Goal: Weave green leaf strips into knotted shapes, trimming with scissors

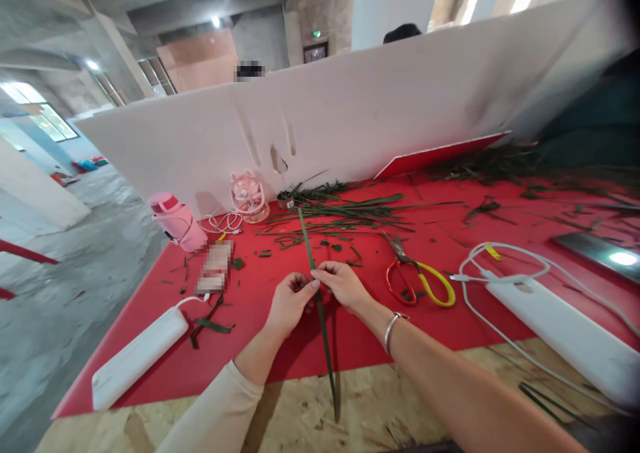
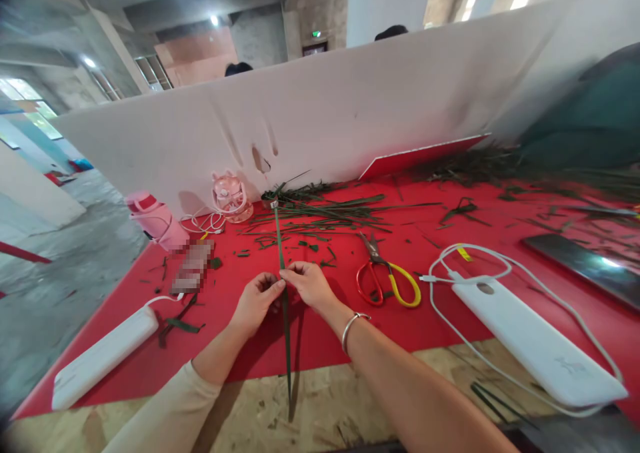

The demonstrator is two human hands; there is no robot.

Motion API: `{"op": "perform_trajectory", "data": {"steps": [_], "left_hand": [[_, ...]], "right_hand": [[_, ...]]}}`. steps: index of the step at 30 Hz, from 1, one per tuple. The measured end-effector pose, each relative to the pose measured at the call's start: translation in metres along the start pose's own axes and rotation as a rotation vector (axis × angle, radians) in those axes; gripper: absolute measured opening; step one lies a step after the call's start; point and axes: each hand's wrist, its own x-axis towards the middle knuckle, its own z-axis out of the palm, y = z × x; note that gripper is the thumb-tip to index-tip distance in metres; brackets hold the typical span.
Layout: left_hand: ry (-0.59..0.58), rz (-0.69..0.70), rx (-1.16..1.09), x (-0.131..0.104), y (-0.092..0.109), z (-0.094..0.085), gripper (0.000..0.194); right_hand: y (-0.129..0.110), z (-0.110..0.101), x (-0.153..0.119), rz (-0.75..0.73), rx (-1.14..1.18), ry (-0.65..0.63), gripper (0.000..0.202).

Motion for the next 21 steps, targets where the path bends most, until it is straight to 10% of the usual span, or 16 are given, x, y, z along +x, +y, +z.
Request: {"op": "perform_trajectory", "data": {"steps": [10, 21], "left_hand": [[-0.048, -0.031, -0.339, 0.008, -0.008, -0.008, 0.046], [-0.159, 0.077, -0.171, 0.007, -0.010, -0.008, 0.044]], "right_hand": [[-0.004, -0.002, -0.003, 0.107, -0.066, -0.122, 0.026], [0.001, 0.001, -0.005, 0.014, -0.139, -0.170, 0.016]]}}
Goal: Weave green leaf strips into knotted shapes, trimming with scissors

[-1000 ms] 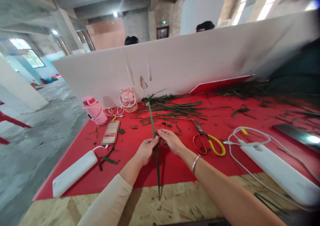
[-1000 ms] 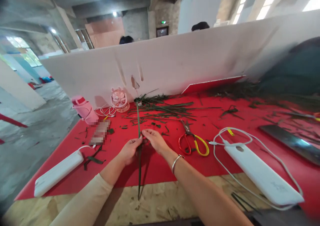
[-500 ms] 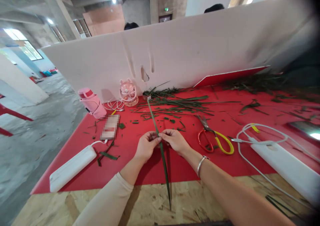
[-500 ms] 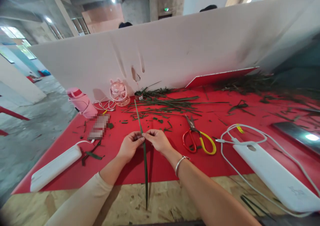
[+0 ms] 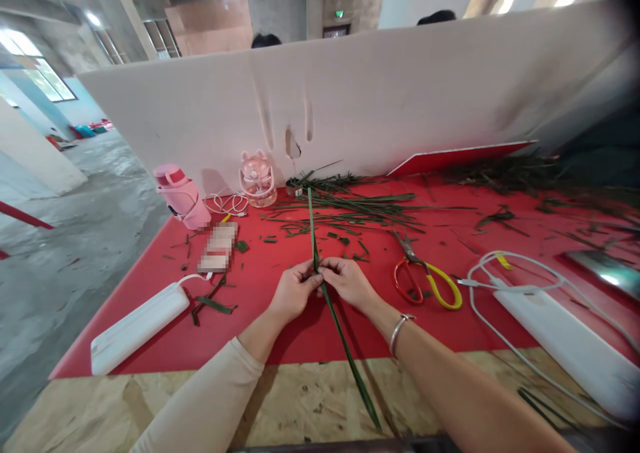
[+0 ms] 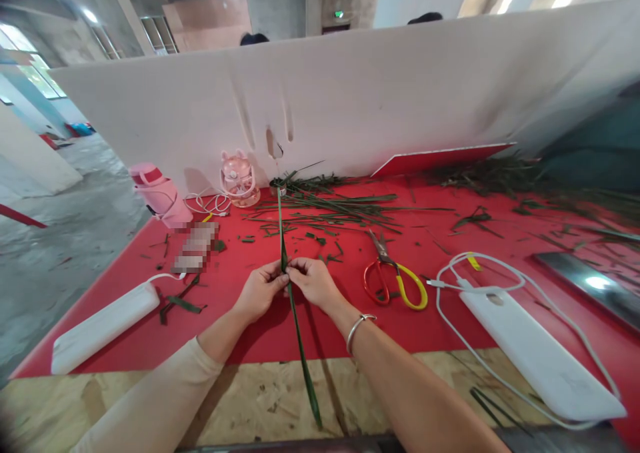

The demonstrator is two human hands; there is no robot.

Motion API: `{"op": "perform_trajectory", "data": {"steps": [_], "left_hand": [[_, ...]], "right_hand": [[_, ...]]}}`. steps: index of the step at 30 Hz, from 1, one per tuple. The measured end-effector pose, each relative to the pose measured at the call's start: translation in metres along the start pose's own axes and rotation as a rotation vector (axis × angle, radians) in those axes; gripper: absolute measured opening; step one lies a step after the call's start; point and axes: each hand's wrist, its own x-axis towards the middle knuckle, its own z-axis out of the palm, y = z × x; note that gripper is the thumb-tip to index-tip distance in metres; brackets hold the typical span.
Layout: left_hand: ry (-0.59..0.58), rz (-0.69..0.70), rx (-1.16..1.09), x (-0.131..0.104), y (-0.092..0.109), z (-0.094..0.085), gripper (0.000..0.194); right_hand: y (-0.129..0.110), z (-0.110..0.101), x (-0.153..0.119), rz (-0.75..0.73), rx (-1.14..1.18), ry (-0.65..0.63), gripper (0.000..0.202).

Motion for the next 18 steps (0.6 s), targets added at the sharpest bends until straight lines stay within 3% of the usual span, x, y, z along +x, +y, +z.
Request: {"op": "perform_trajectory", "data": {"steps": [7, 9, 14, 18], "left_hand": [[0.010, 0.055, 0.113, -0.0019, 0.0032, 0.0020, 0.037], [0.026, 0.072, 0.143, -0.0020, 0.0036, 0.0018, 0.035], [0.087, -0.012, 0.019, 0.0021, -0.0003, -0.0002, 0.038], [0.157, 0.012, 0.009, 0.0051, -0.0025, -0.0011, 0.036]], "right_hand": [[-0.0050, -0.0018, -0.0060, -0.313, -0.553, 0.067, 0.010], [-0.0051, 0.0003, -0.0068, -0.344, -0.620, 0.079, 0.009], [0.0013, 0.0028, -0.0024, -0.195, -0.322, 0.074, 0.011], [0.0016, 0.0020, 0.0012, -0.109, -0.198, 0.115, 0.012]]}}
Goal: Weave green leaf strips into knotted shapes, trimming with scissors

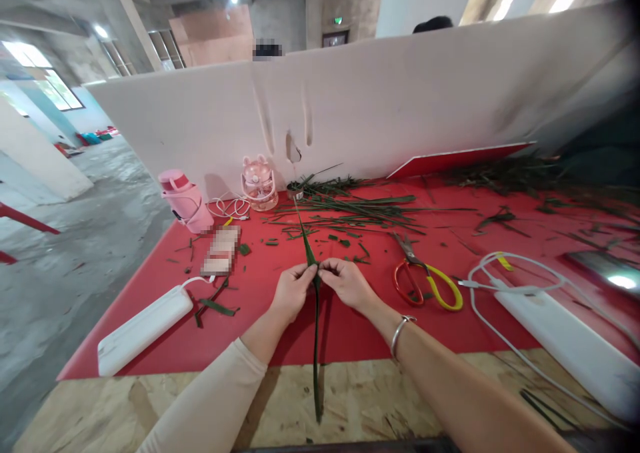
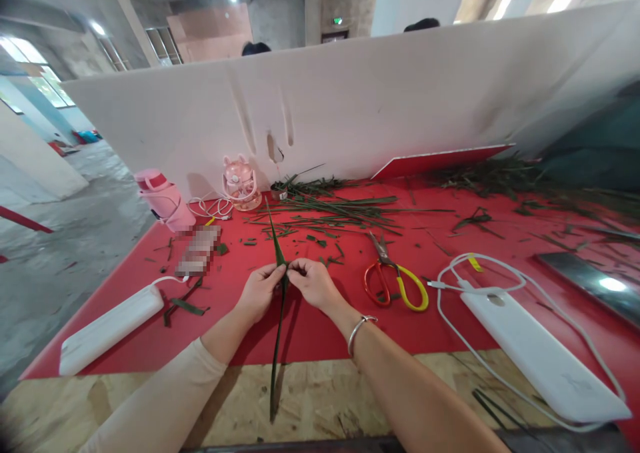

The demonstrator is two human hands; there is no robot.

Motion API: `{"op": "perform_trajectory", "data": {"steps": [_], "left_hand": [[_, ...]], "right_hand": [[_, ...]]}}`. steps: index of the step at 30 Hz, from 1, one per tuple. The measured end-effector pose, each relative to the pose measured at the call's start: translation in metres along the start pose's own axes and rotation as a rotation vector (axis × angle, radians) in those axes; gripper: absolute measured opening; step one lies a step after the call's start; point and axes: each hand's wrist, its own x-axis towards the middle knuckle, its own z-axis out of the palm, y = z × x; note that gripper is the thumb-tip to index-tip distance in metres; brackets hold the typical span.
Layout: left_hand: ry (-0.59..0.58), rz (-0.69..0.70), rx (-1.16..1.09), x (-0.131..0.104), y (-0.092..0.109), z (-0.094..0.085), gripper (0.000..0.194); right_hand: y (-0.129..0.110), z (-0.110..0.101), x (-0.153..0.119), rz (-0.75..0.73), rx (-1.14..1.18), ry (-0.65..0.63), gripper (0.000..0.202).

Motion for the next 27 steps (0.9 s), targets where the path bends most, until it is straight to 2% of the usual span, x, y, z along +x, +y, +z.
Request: {"op": "perform_trajectory", "data": {"steps": [2, 4, 8, 12, 15, 19, 21, 24, 27], "left_hand": [[0.008, 0.017, 0.055, -0.001, 0.001, 0.000, 0.036], [-0.035, 0.008, 0.140, -0.003, 0.002, -0.001, 0.038], [-0.185, -0.034, 0.326, -0.008, 0.006, -0.002, 0.040], [-0.332, -0.036, 0.412, -0.013, 0.011, -0.003, 0.037], [-0.421, 0.079, 0.512, -0.017, 0.015, -0.001, 0.037], [-0.485, 0.286, 0.642, -0.024, 0.023, 0.005, 0.033], [-0.465, 0.388, 0.667, -0.027, 0.027, 0.008, 0.028], [-0.328, 0.534, 0.673, -0.033, 0.033, 0.011, 0.017], [-0.281, 0.559, 0.591, -0.035, 0.038, 0.012, 0.014]], "right_hand": [[-0.003, 0.000, 0.000, 0.034, 0.059, 0.017, 0.012], [-0.005, 0.000, 0.001, 0.015, 0.136, 0.030, 0.015], [-0.002, -0.002, 0.004, 0.032, 0.275, 0.030, 0.009], [0.000, -0.009, 0.009, 0.164, 0.447, 0.146, 0.011], [-0.004, -0.016, 0.010, 0.227, 0.577, 0.207, 0.016], [-0.006, -0.022, 0.012, 0.252, 0.581, 0.257, 0.018], [-0.003, -0.022, 0.013, 0.271, 0.557, 0.272, 0.019], [0.000, -0.020, 0.012, 0.294, 0.512, 0.261, 0.021], [0.001, -0.017, 0.010, 0.303, 0.447, 0.199, 0.022]]}}
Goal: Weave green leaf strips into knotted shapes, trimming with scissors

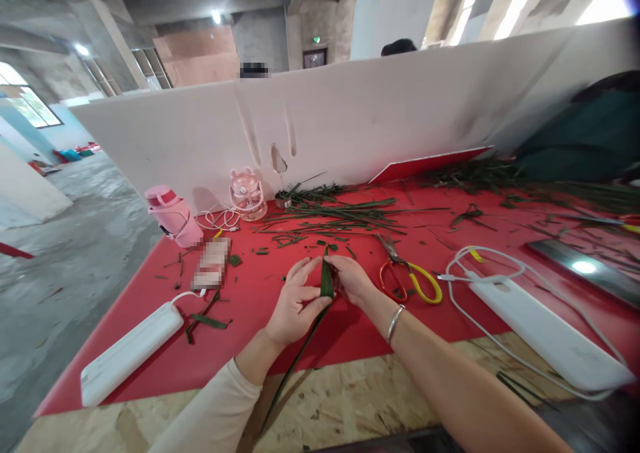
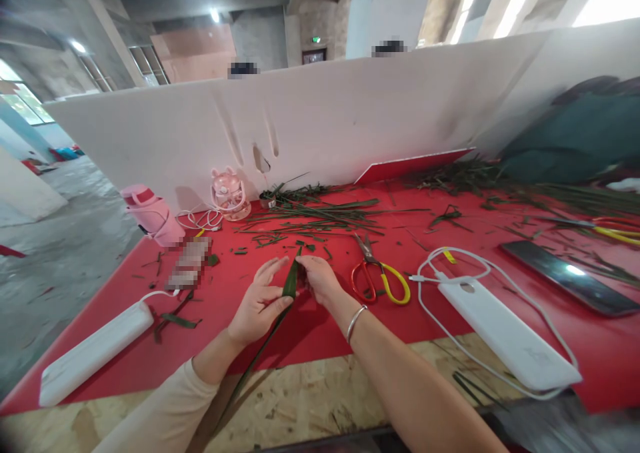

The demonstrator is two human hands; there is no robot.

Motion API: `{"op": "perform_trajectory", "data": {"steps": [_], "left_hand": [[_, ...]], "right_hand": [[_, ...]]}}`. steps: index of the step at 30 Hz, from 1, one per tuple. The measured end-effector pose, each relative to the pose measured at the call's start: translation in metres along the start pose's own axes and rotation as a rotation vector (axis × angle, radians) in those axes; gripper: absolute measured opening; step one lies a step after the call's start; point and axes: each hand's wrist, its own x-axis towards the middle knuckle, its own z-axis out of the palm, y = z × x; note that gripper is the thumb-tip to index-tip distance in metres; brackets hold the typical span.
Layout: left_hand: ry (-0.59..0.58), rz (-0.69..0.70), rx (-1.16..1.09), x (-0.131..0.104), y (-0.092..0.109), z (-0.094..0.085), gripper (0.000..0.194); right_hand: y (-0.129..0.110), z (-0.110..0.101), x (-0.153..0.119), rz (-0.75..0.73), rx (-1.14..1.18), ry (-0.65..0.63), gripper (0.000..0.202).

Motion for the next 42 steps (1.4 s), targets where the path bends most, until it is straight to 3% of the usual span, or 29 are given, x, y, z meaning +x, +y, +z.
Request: {"op": "perform_trajectory", "data": {"steps": [2, 4, 6, 8, 11, 13, 15, 19, 24, 29, 32, 37, 42], "left_hand": [[0.078, -0.052, -0.130, 0.002, 0.000, -0.002, 0.016], [0.264, -0.157, -0.273, 0.008, -0.004, -0.005, 0.018], [0.478, -0.281, -0.413, 0.015, -0.012, -0.009, 0.021], [0.562, -0.393, -0.594, 0.022, -0.023, -0.011, 0.024], [0.428, -0.527, -0.757, 0.025, -0.038, -0.007, 0.027], [0.314, -0.545, -0.736, 0.023, -0.044, -0.003, 0.026], [0.266, -0.510, -0.631, 0.020, -0.048, 0.002, 0.025], [0.268, -0.460, -0.479, 0.017, -0.049, 0.005, 0.021], [0.311, -0.476, -0.613, 0.016, -0.053, 0.003, 0.020], [0.431, -0.498, -0.716, 0.017, -0.058, 0.002, 0.021], [0.463, -0.541, -0.824, 0.018, -0.058, 0.001, 0.023], [0.333, -0.543, -0.880, 0.016, -0.057, -0.002, 0.033], [0.391, -0.480, -0.827, 0.014, -0.055, -0.003, 0.035]], "right_hand": [[0.000, 0.001, -0.003, 0.001, -0.049, -0.035, 0.025], [-0.001, 0.002, -0.006, -0.061, -0.123, -0.030, 0.032], [-0.003, 0.002, -0.009, -0.222, -0.235, 0.023, 0.039], [-0.005, 0.002, -0.012, -0.360, -0.296, 0.048, 0.040], [-0.006, 0.003, -0.014, -0.250, -0.238, -0.112, 0.043], [-0.003, 0.005, -0.015, -0.147, -0.277, -0.247, 0.048], [0.002, 0.006, -0.015, -0.176, -0.417, -0.277, 0.044], [0.008, 0.008, -0.015, -0.270, -0.615, -0.205, 0.032], [0.003, 0.010, -0.018, 0.017, -0.434, -0.314, 0.018], [-0.001, 0.013, -0.023, 0.114, -0.357, -0.376, 0.013], [0.001, 0.015, -0.023, 0.065, -0.394, -0.361, 0.009], [0.006, 0.019, -0.018, -0.161, -0.407, -0.253, 0.013], [0.003, 0.019, -0.020, -0.165, -0.535, -0.220, 0.016]]}}
